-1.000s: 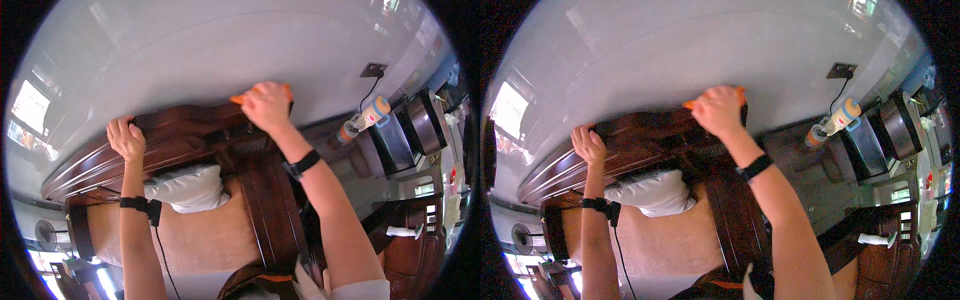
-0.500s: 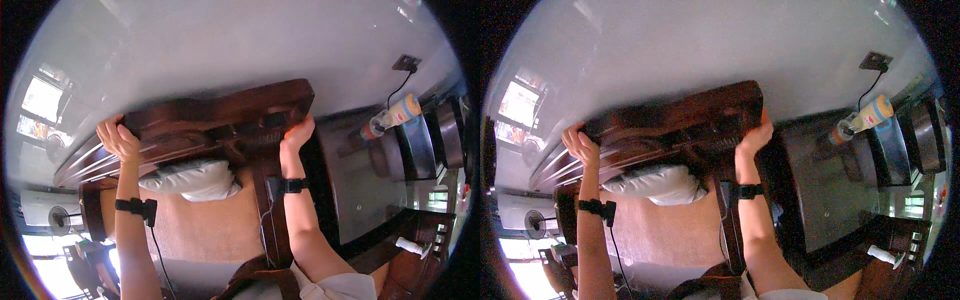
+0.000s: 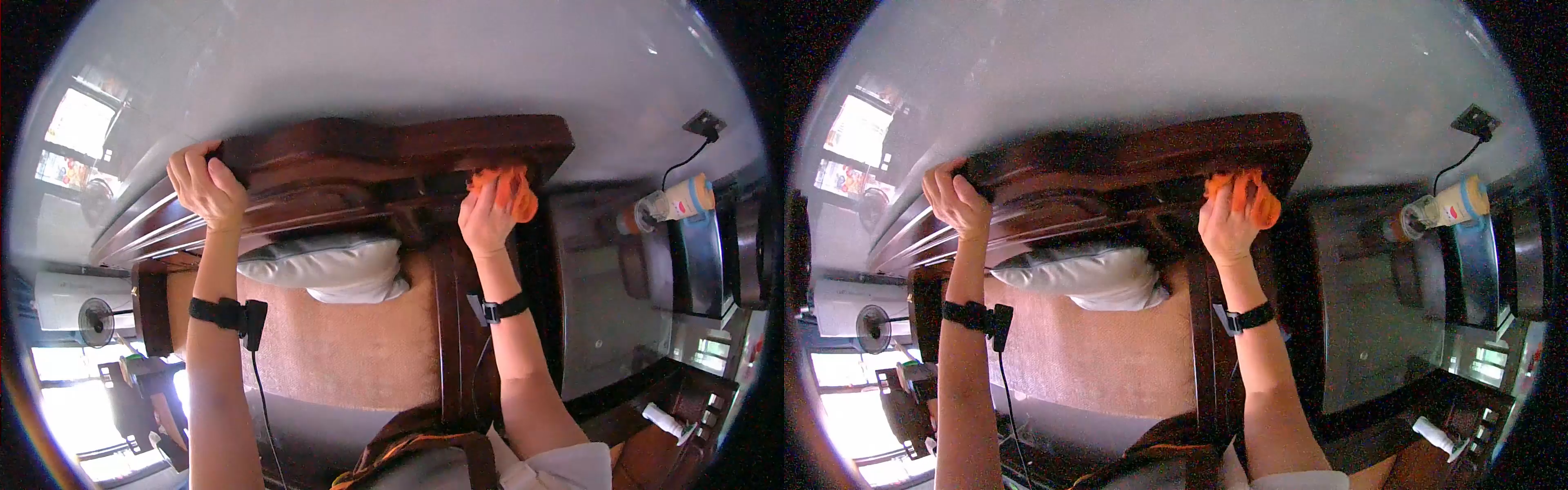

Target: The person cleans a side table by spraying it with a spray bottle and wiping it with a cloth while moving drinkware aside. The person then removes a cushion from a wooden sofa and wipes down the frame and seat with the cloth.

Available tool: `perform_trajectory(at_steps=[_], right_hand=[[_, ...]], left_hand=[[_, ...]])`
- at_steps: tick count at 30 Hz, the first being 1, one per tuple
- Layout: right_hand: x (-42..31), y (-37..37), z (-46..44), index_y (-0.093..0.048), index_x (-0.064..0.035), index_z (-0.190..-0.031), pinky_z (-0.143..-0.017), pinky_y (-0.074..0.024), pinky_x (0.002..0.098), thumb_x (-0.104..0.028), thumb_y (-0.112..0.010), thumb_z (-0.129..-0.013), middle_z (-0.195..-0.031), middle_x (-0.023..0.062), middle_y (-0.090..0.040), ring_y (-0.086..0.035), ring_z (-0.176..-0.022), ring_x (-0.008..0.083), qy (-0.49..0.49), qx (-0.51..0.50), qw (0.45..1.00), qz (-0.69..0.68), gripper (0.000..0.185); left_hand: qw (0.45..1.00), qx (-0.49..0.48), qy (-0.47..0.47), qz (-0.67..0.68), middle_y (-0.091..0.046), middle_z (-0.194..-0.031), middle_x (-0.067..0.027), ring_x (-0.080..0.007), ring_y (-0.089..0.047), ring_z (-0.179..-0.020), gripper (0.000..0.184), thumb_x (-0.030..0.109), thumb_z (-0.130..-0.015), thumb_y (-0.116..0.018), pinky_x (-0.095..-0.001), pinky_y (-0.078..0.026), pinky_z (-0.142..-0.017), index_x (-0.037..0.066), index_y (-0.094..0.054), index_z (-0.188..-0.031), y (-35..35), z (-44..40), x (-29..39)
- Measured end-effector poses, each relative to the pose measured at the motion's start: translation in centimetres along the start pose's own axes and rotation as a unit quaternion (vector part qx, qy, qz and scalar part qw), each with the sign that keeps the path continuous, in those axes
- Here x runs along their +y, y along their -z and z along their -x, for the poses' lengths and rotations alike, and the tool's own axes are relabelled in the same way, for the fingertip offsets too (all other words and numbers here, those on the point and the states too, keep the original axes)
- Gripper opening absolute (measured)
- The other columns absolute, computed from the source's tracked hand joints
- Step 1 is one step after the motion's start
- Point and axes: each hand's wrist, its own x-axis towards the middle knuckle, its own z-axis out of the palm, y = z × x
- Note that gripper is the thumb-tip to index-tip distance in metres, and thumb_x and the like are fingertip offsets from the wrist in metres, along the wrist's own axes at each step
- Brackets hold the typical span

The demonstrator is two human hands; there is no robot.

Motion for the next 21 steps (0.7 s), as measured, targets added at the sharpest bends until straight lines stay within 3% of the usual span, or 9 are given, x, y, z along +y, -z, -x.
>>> perform_trajectory(at_steps=[2,3,6,7,12,14,16,19,21], right_hand=[[-0.9,2.6,-2.2,-0.054,0.0035,-0.112,-0.094,-0.0403,0.0492,-0.019,-0.065,-0.074,-0.109,0.0199,-0.059,-0.057,-0.105,0.0361,0.003,-0.067,0.993,0.096,0.045],[-1.1,3.3,-3.6,-0.055,0.0032,-0.105,-0.084,-0.0438,0.0447,-0.019,-0.066,-0.071,-0.105,0.0234,-0.06,-0.057,-0.103,0.0375,0.004,-0.104,0.99,0.094,0.042],[-1.4,4.1,-5.8,-0.054,-0.0027,-0.097,-0.084,-0.0419,0.0453,-0.021,-0.066,-0.071,-0.09,0.0127,-0.06,-0.059,-0.085,0.0298,-0.04,-0.253,0.962,0.098,0.034],[-1.6,4.4,-6.0,-0.052,-0.0037,-0.096,-0.08,-0.0424,0.0465,-0.019,-0.07,-0.069,-0.094,0.0155,-0.059,-0.058,-0.089,0.0303,-0.044,-0.261,0.96,0.09,0.036],[-1.6,6.2,-0.9,-0.051,-0.0007,-0.102,-0.082,-0.0438,0.049,-0.01,-0.07,-0.069,-0.106,0.0204,-0.052,-0.054,-0.098,0.0356,-0.084,-0.206,0.974,0.034,0.039],[-1.0,6.7,0.1,-0.05,0.0018,-0.113,-0.088,-0.044,0.0512,-0.006,-0.066,-0.072,-0.11,0.0211,-0.051,-0.053,-0.101,0.0402,-0.205,-0.167,0.946,-0.19,0.044],[-0.6,7.2,-1.7,-0.049,0.0011,-0.124,-0.095,-0.0434,0.0476,-0.005,-0.065,-0.077,-0.115,0.0235,-0.051,-0.05,-0.11,0.0412,-0.134,-0.024,0.981,-0.141,0.05],[-1.5,8.1,-5.7,-0.051,0.0014,-0.124,-0.089,-0.0492,0.046,-0.015,-0.064,-0.082,-0.121,0.0227,-0.05,-0.057,-0.104,0.0409,-0.121,-0.098,0.988,-0.013,0.047],[-3.3,8.9,-7.7,-0.054,0.0001,-0.121,-0.078,-0.0549,0.0444,-0.027,-0.06,-0.086,-0.115,0.0201,-0.059,-0.065,-0.091,0.0383,-0.224,-0.417,0.872,0.128,0.044]], left_hand=[[1.0,0.007,-0.002,0.006,-0.057,-0.085,-0.0117,-0.0322,-0.054,-0.08,0.026,0.023,-0.087,-0.043,-0.0418,-0.044,-0.076,0.006,-0.062,-0.085,-0.1,-0.4,0.2],[1.0,0.007,-0.011,0.004,-0.058,-0.084,-0.0113,-0.0321,-0.054,-0.079,0.025,0.023,-0.087,-0.044,-0.0418,-0.044,-0.075,0.006,-0.062,-0.085,-0.1,-0.4,0.0],[1.0,0.01,-0.007,0.006,-0.058,-0.083,-0.0099,-0.0309,-0.054,-0.078,0.023,0.021,-0.087,-0.045,-0.0412,-0.044,-0.074,0.007,-0.063,-0.085,0.4,0.0,0.0],[1.0,0.007,-0.007,0.008,-0.058,-0.083,-0.0096,-0.0303,-0.054,-0.078,0.023,0.022,-0.086,-0.046,-0.0408,-0.044,-0.073,0.007,-0.063,-0.085,0.4,-0.1,0.0],[1.0,-0.015,0.016,0.013,-0.059,-0.088,-0.0123,-0.0324,-0.055,-0.083,0.025,0.023,-0.089,-0.044,-0.0428,-0.044,-0.078,0.006,-0.064,-0.089,0.5,-0.1,0.0],[1.0,-0.012,0.015,0.02,-0.059,-0.088,-0.0121,-0.0324,-0.055,-0.083,0.025,0.023,-0.089,-0.044,-0.0429,-0.044,-0.078,0.007,-0.064,-0.09,0.3,-0.1,-0.3],[1.0,0.008,-0.005,0.009,-0.058,-0.087,-0.0084,-0.0284,-0.055,-0.078,0.022,0.026,-0.085,-0.049,-0.0396,-0.044,-0.072,0.011,-0.065,-0.086,0.0,0.0,-0.5],[1.0,-0.012,0.015,0.009,-0.058,-0.087,-0.0117,-0.0324,-0.055,-0.083,0.025,0.023,-0.089,-0.045,-0.0433,-0.044,-0.077,0.007,-0.064,-0.089,0.6,-0.2,0.2],[1.0,-0.005,0.011,0.01,-0.058,-0.087,-0.0101,-0.0306,-0.055,-0.081,0.022,0.024,-0.086,-0.048,-0.0413,-0.044,-0.075,0.009,-0.065,-0.087,0.2,0.1,-0.4]])
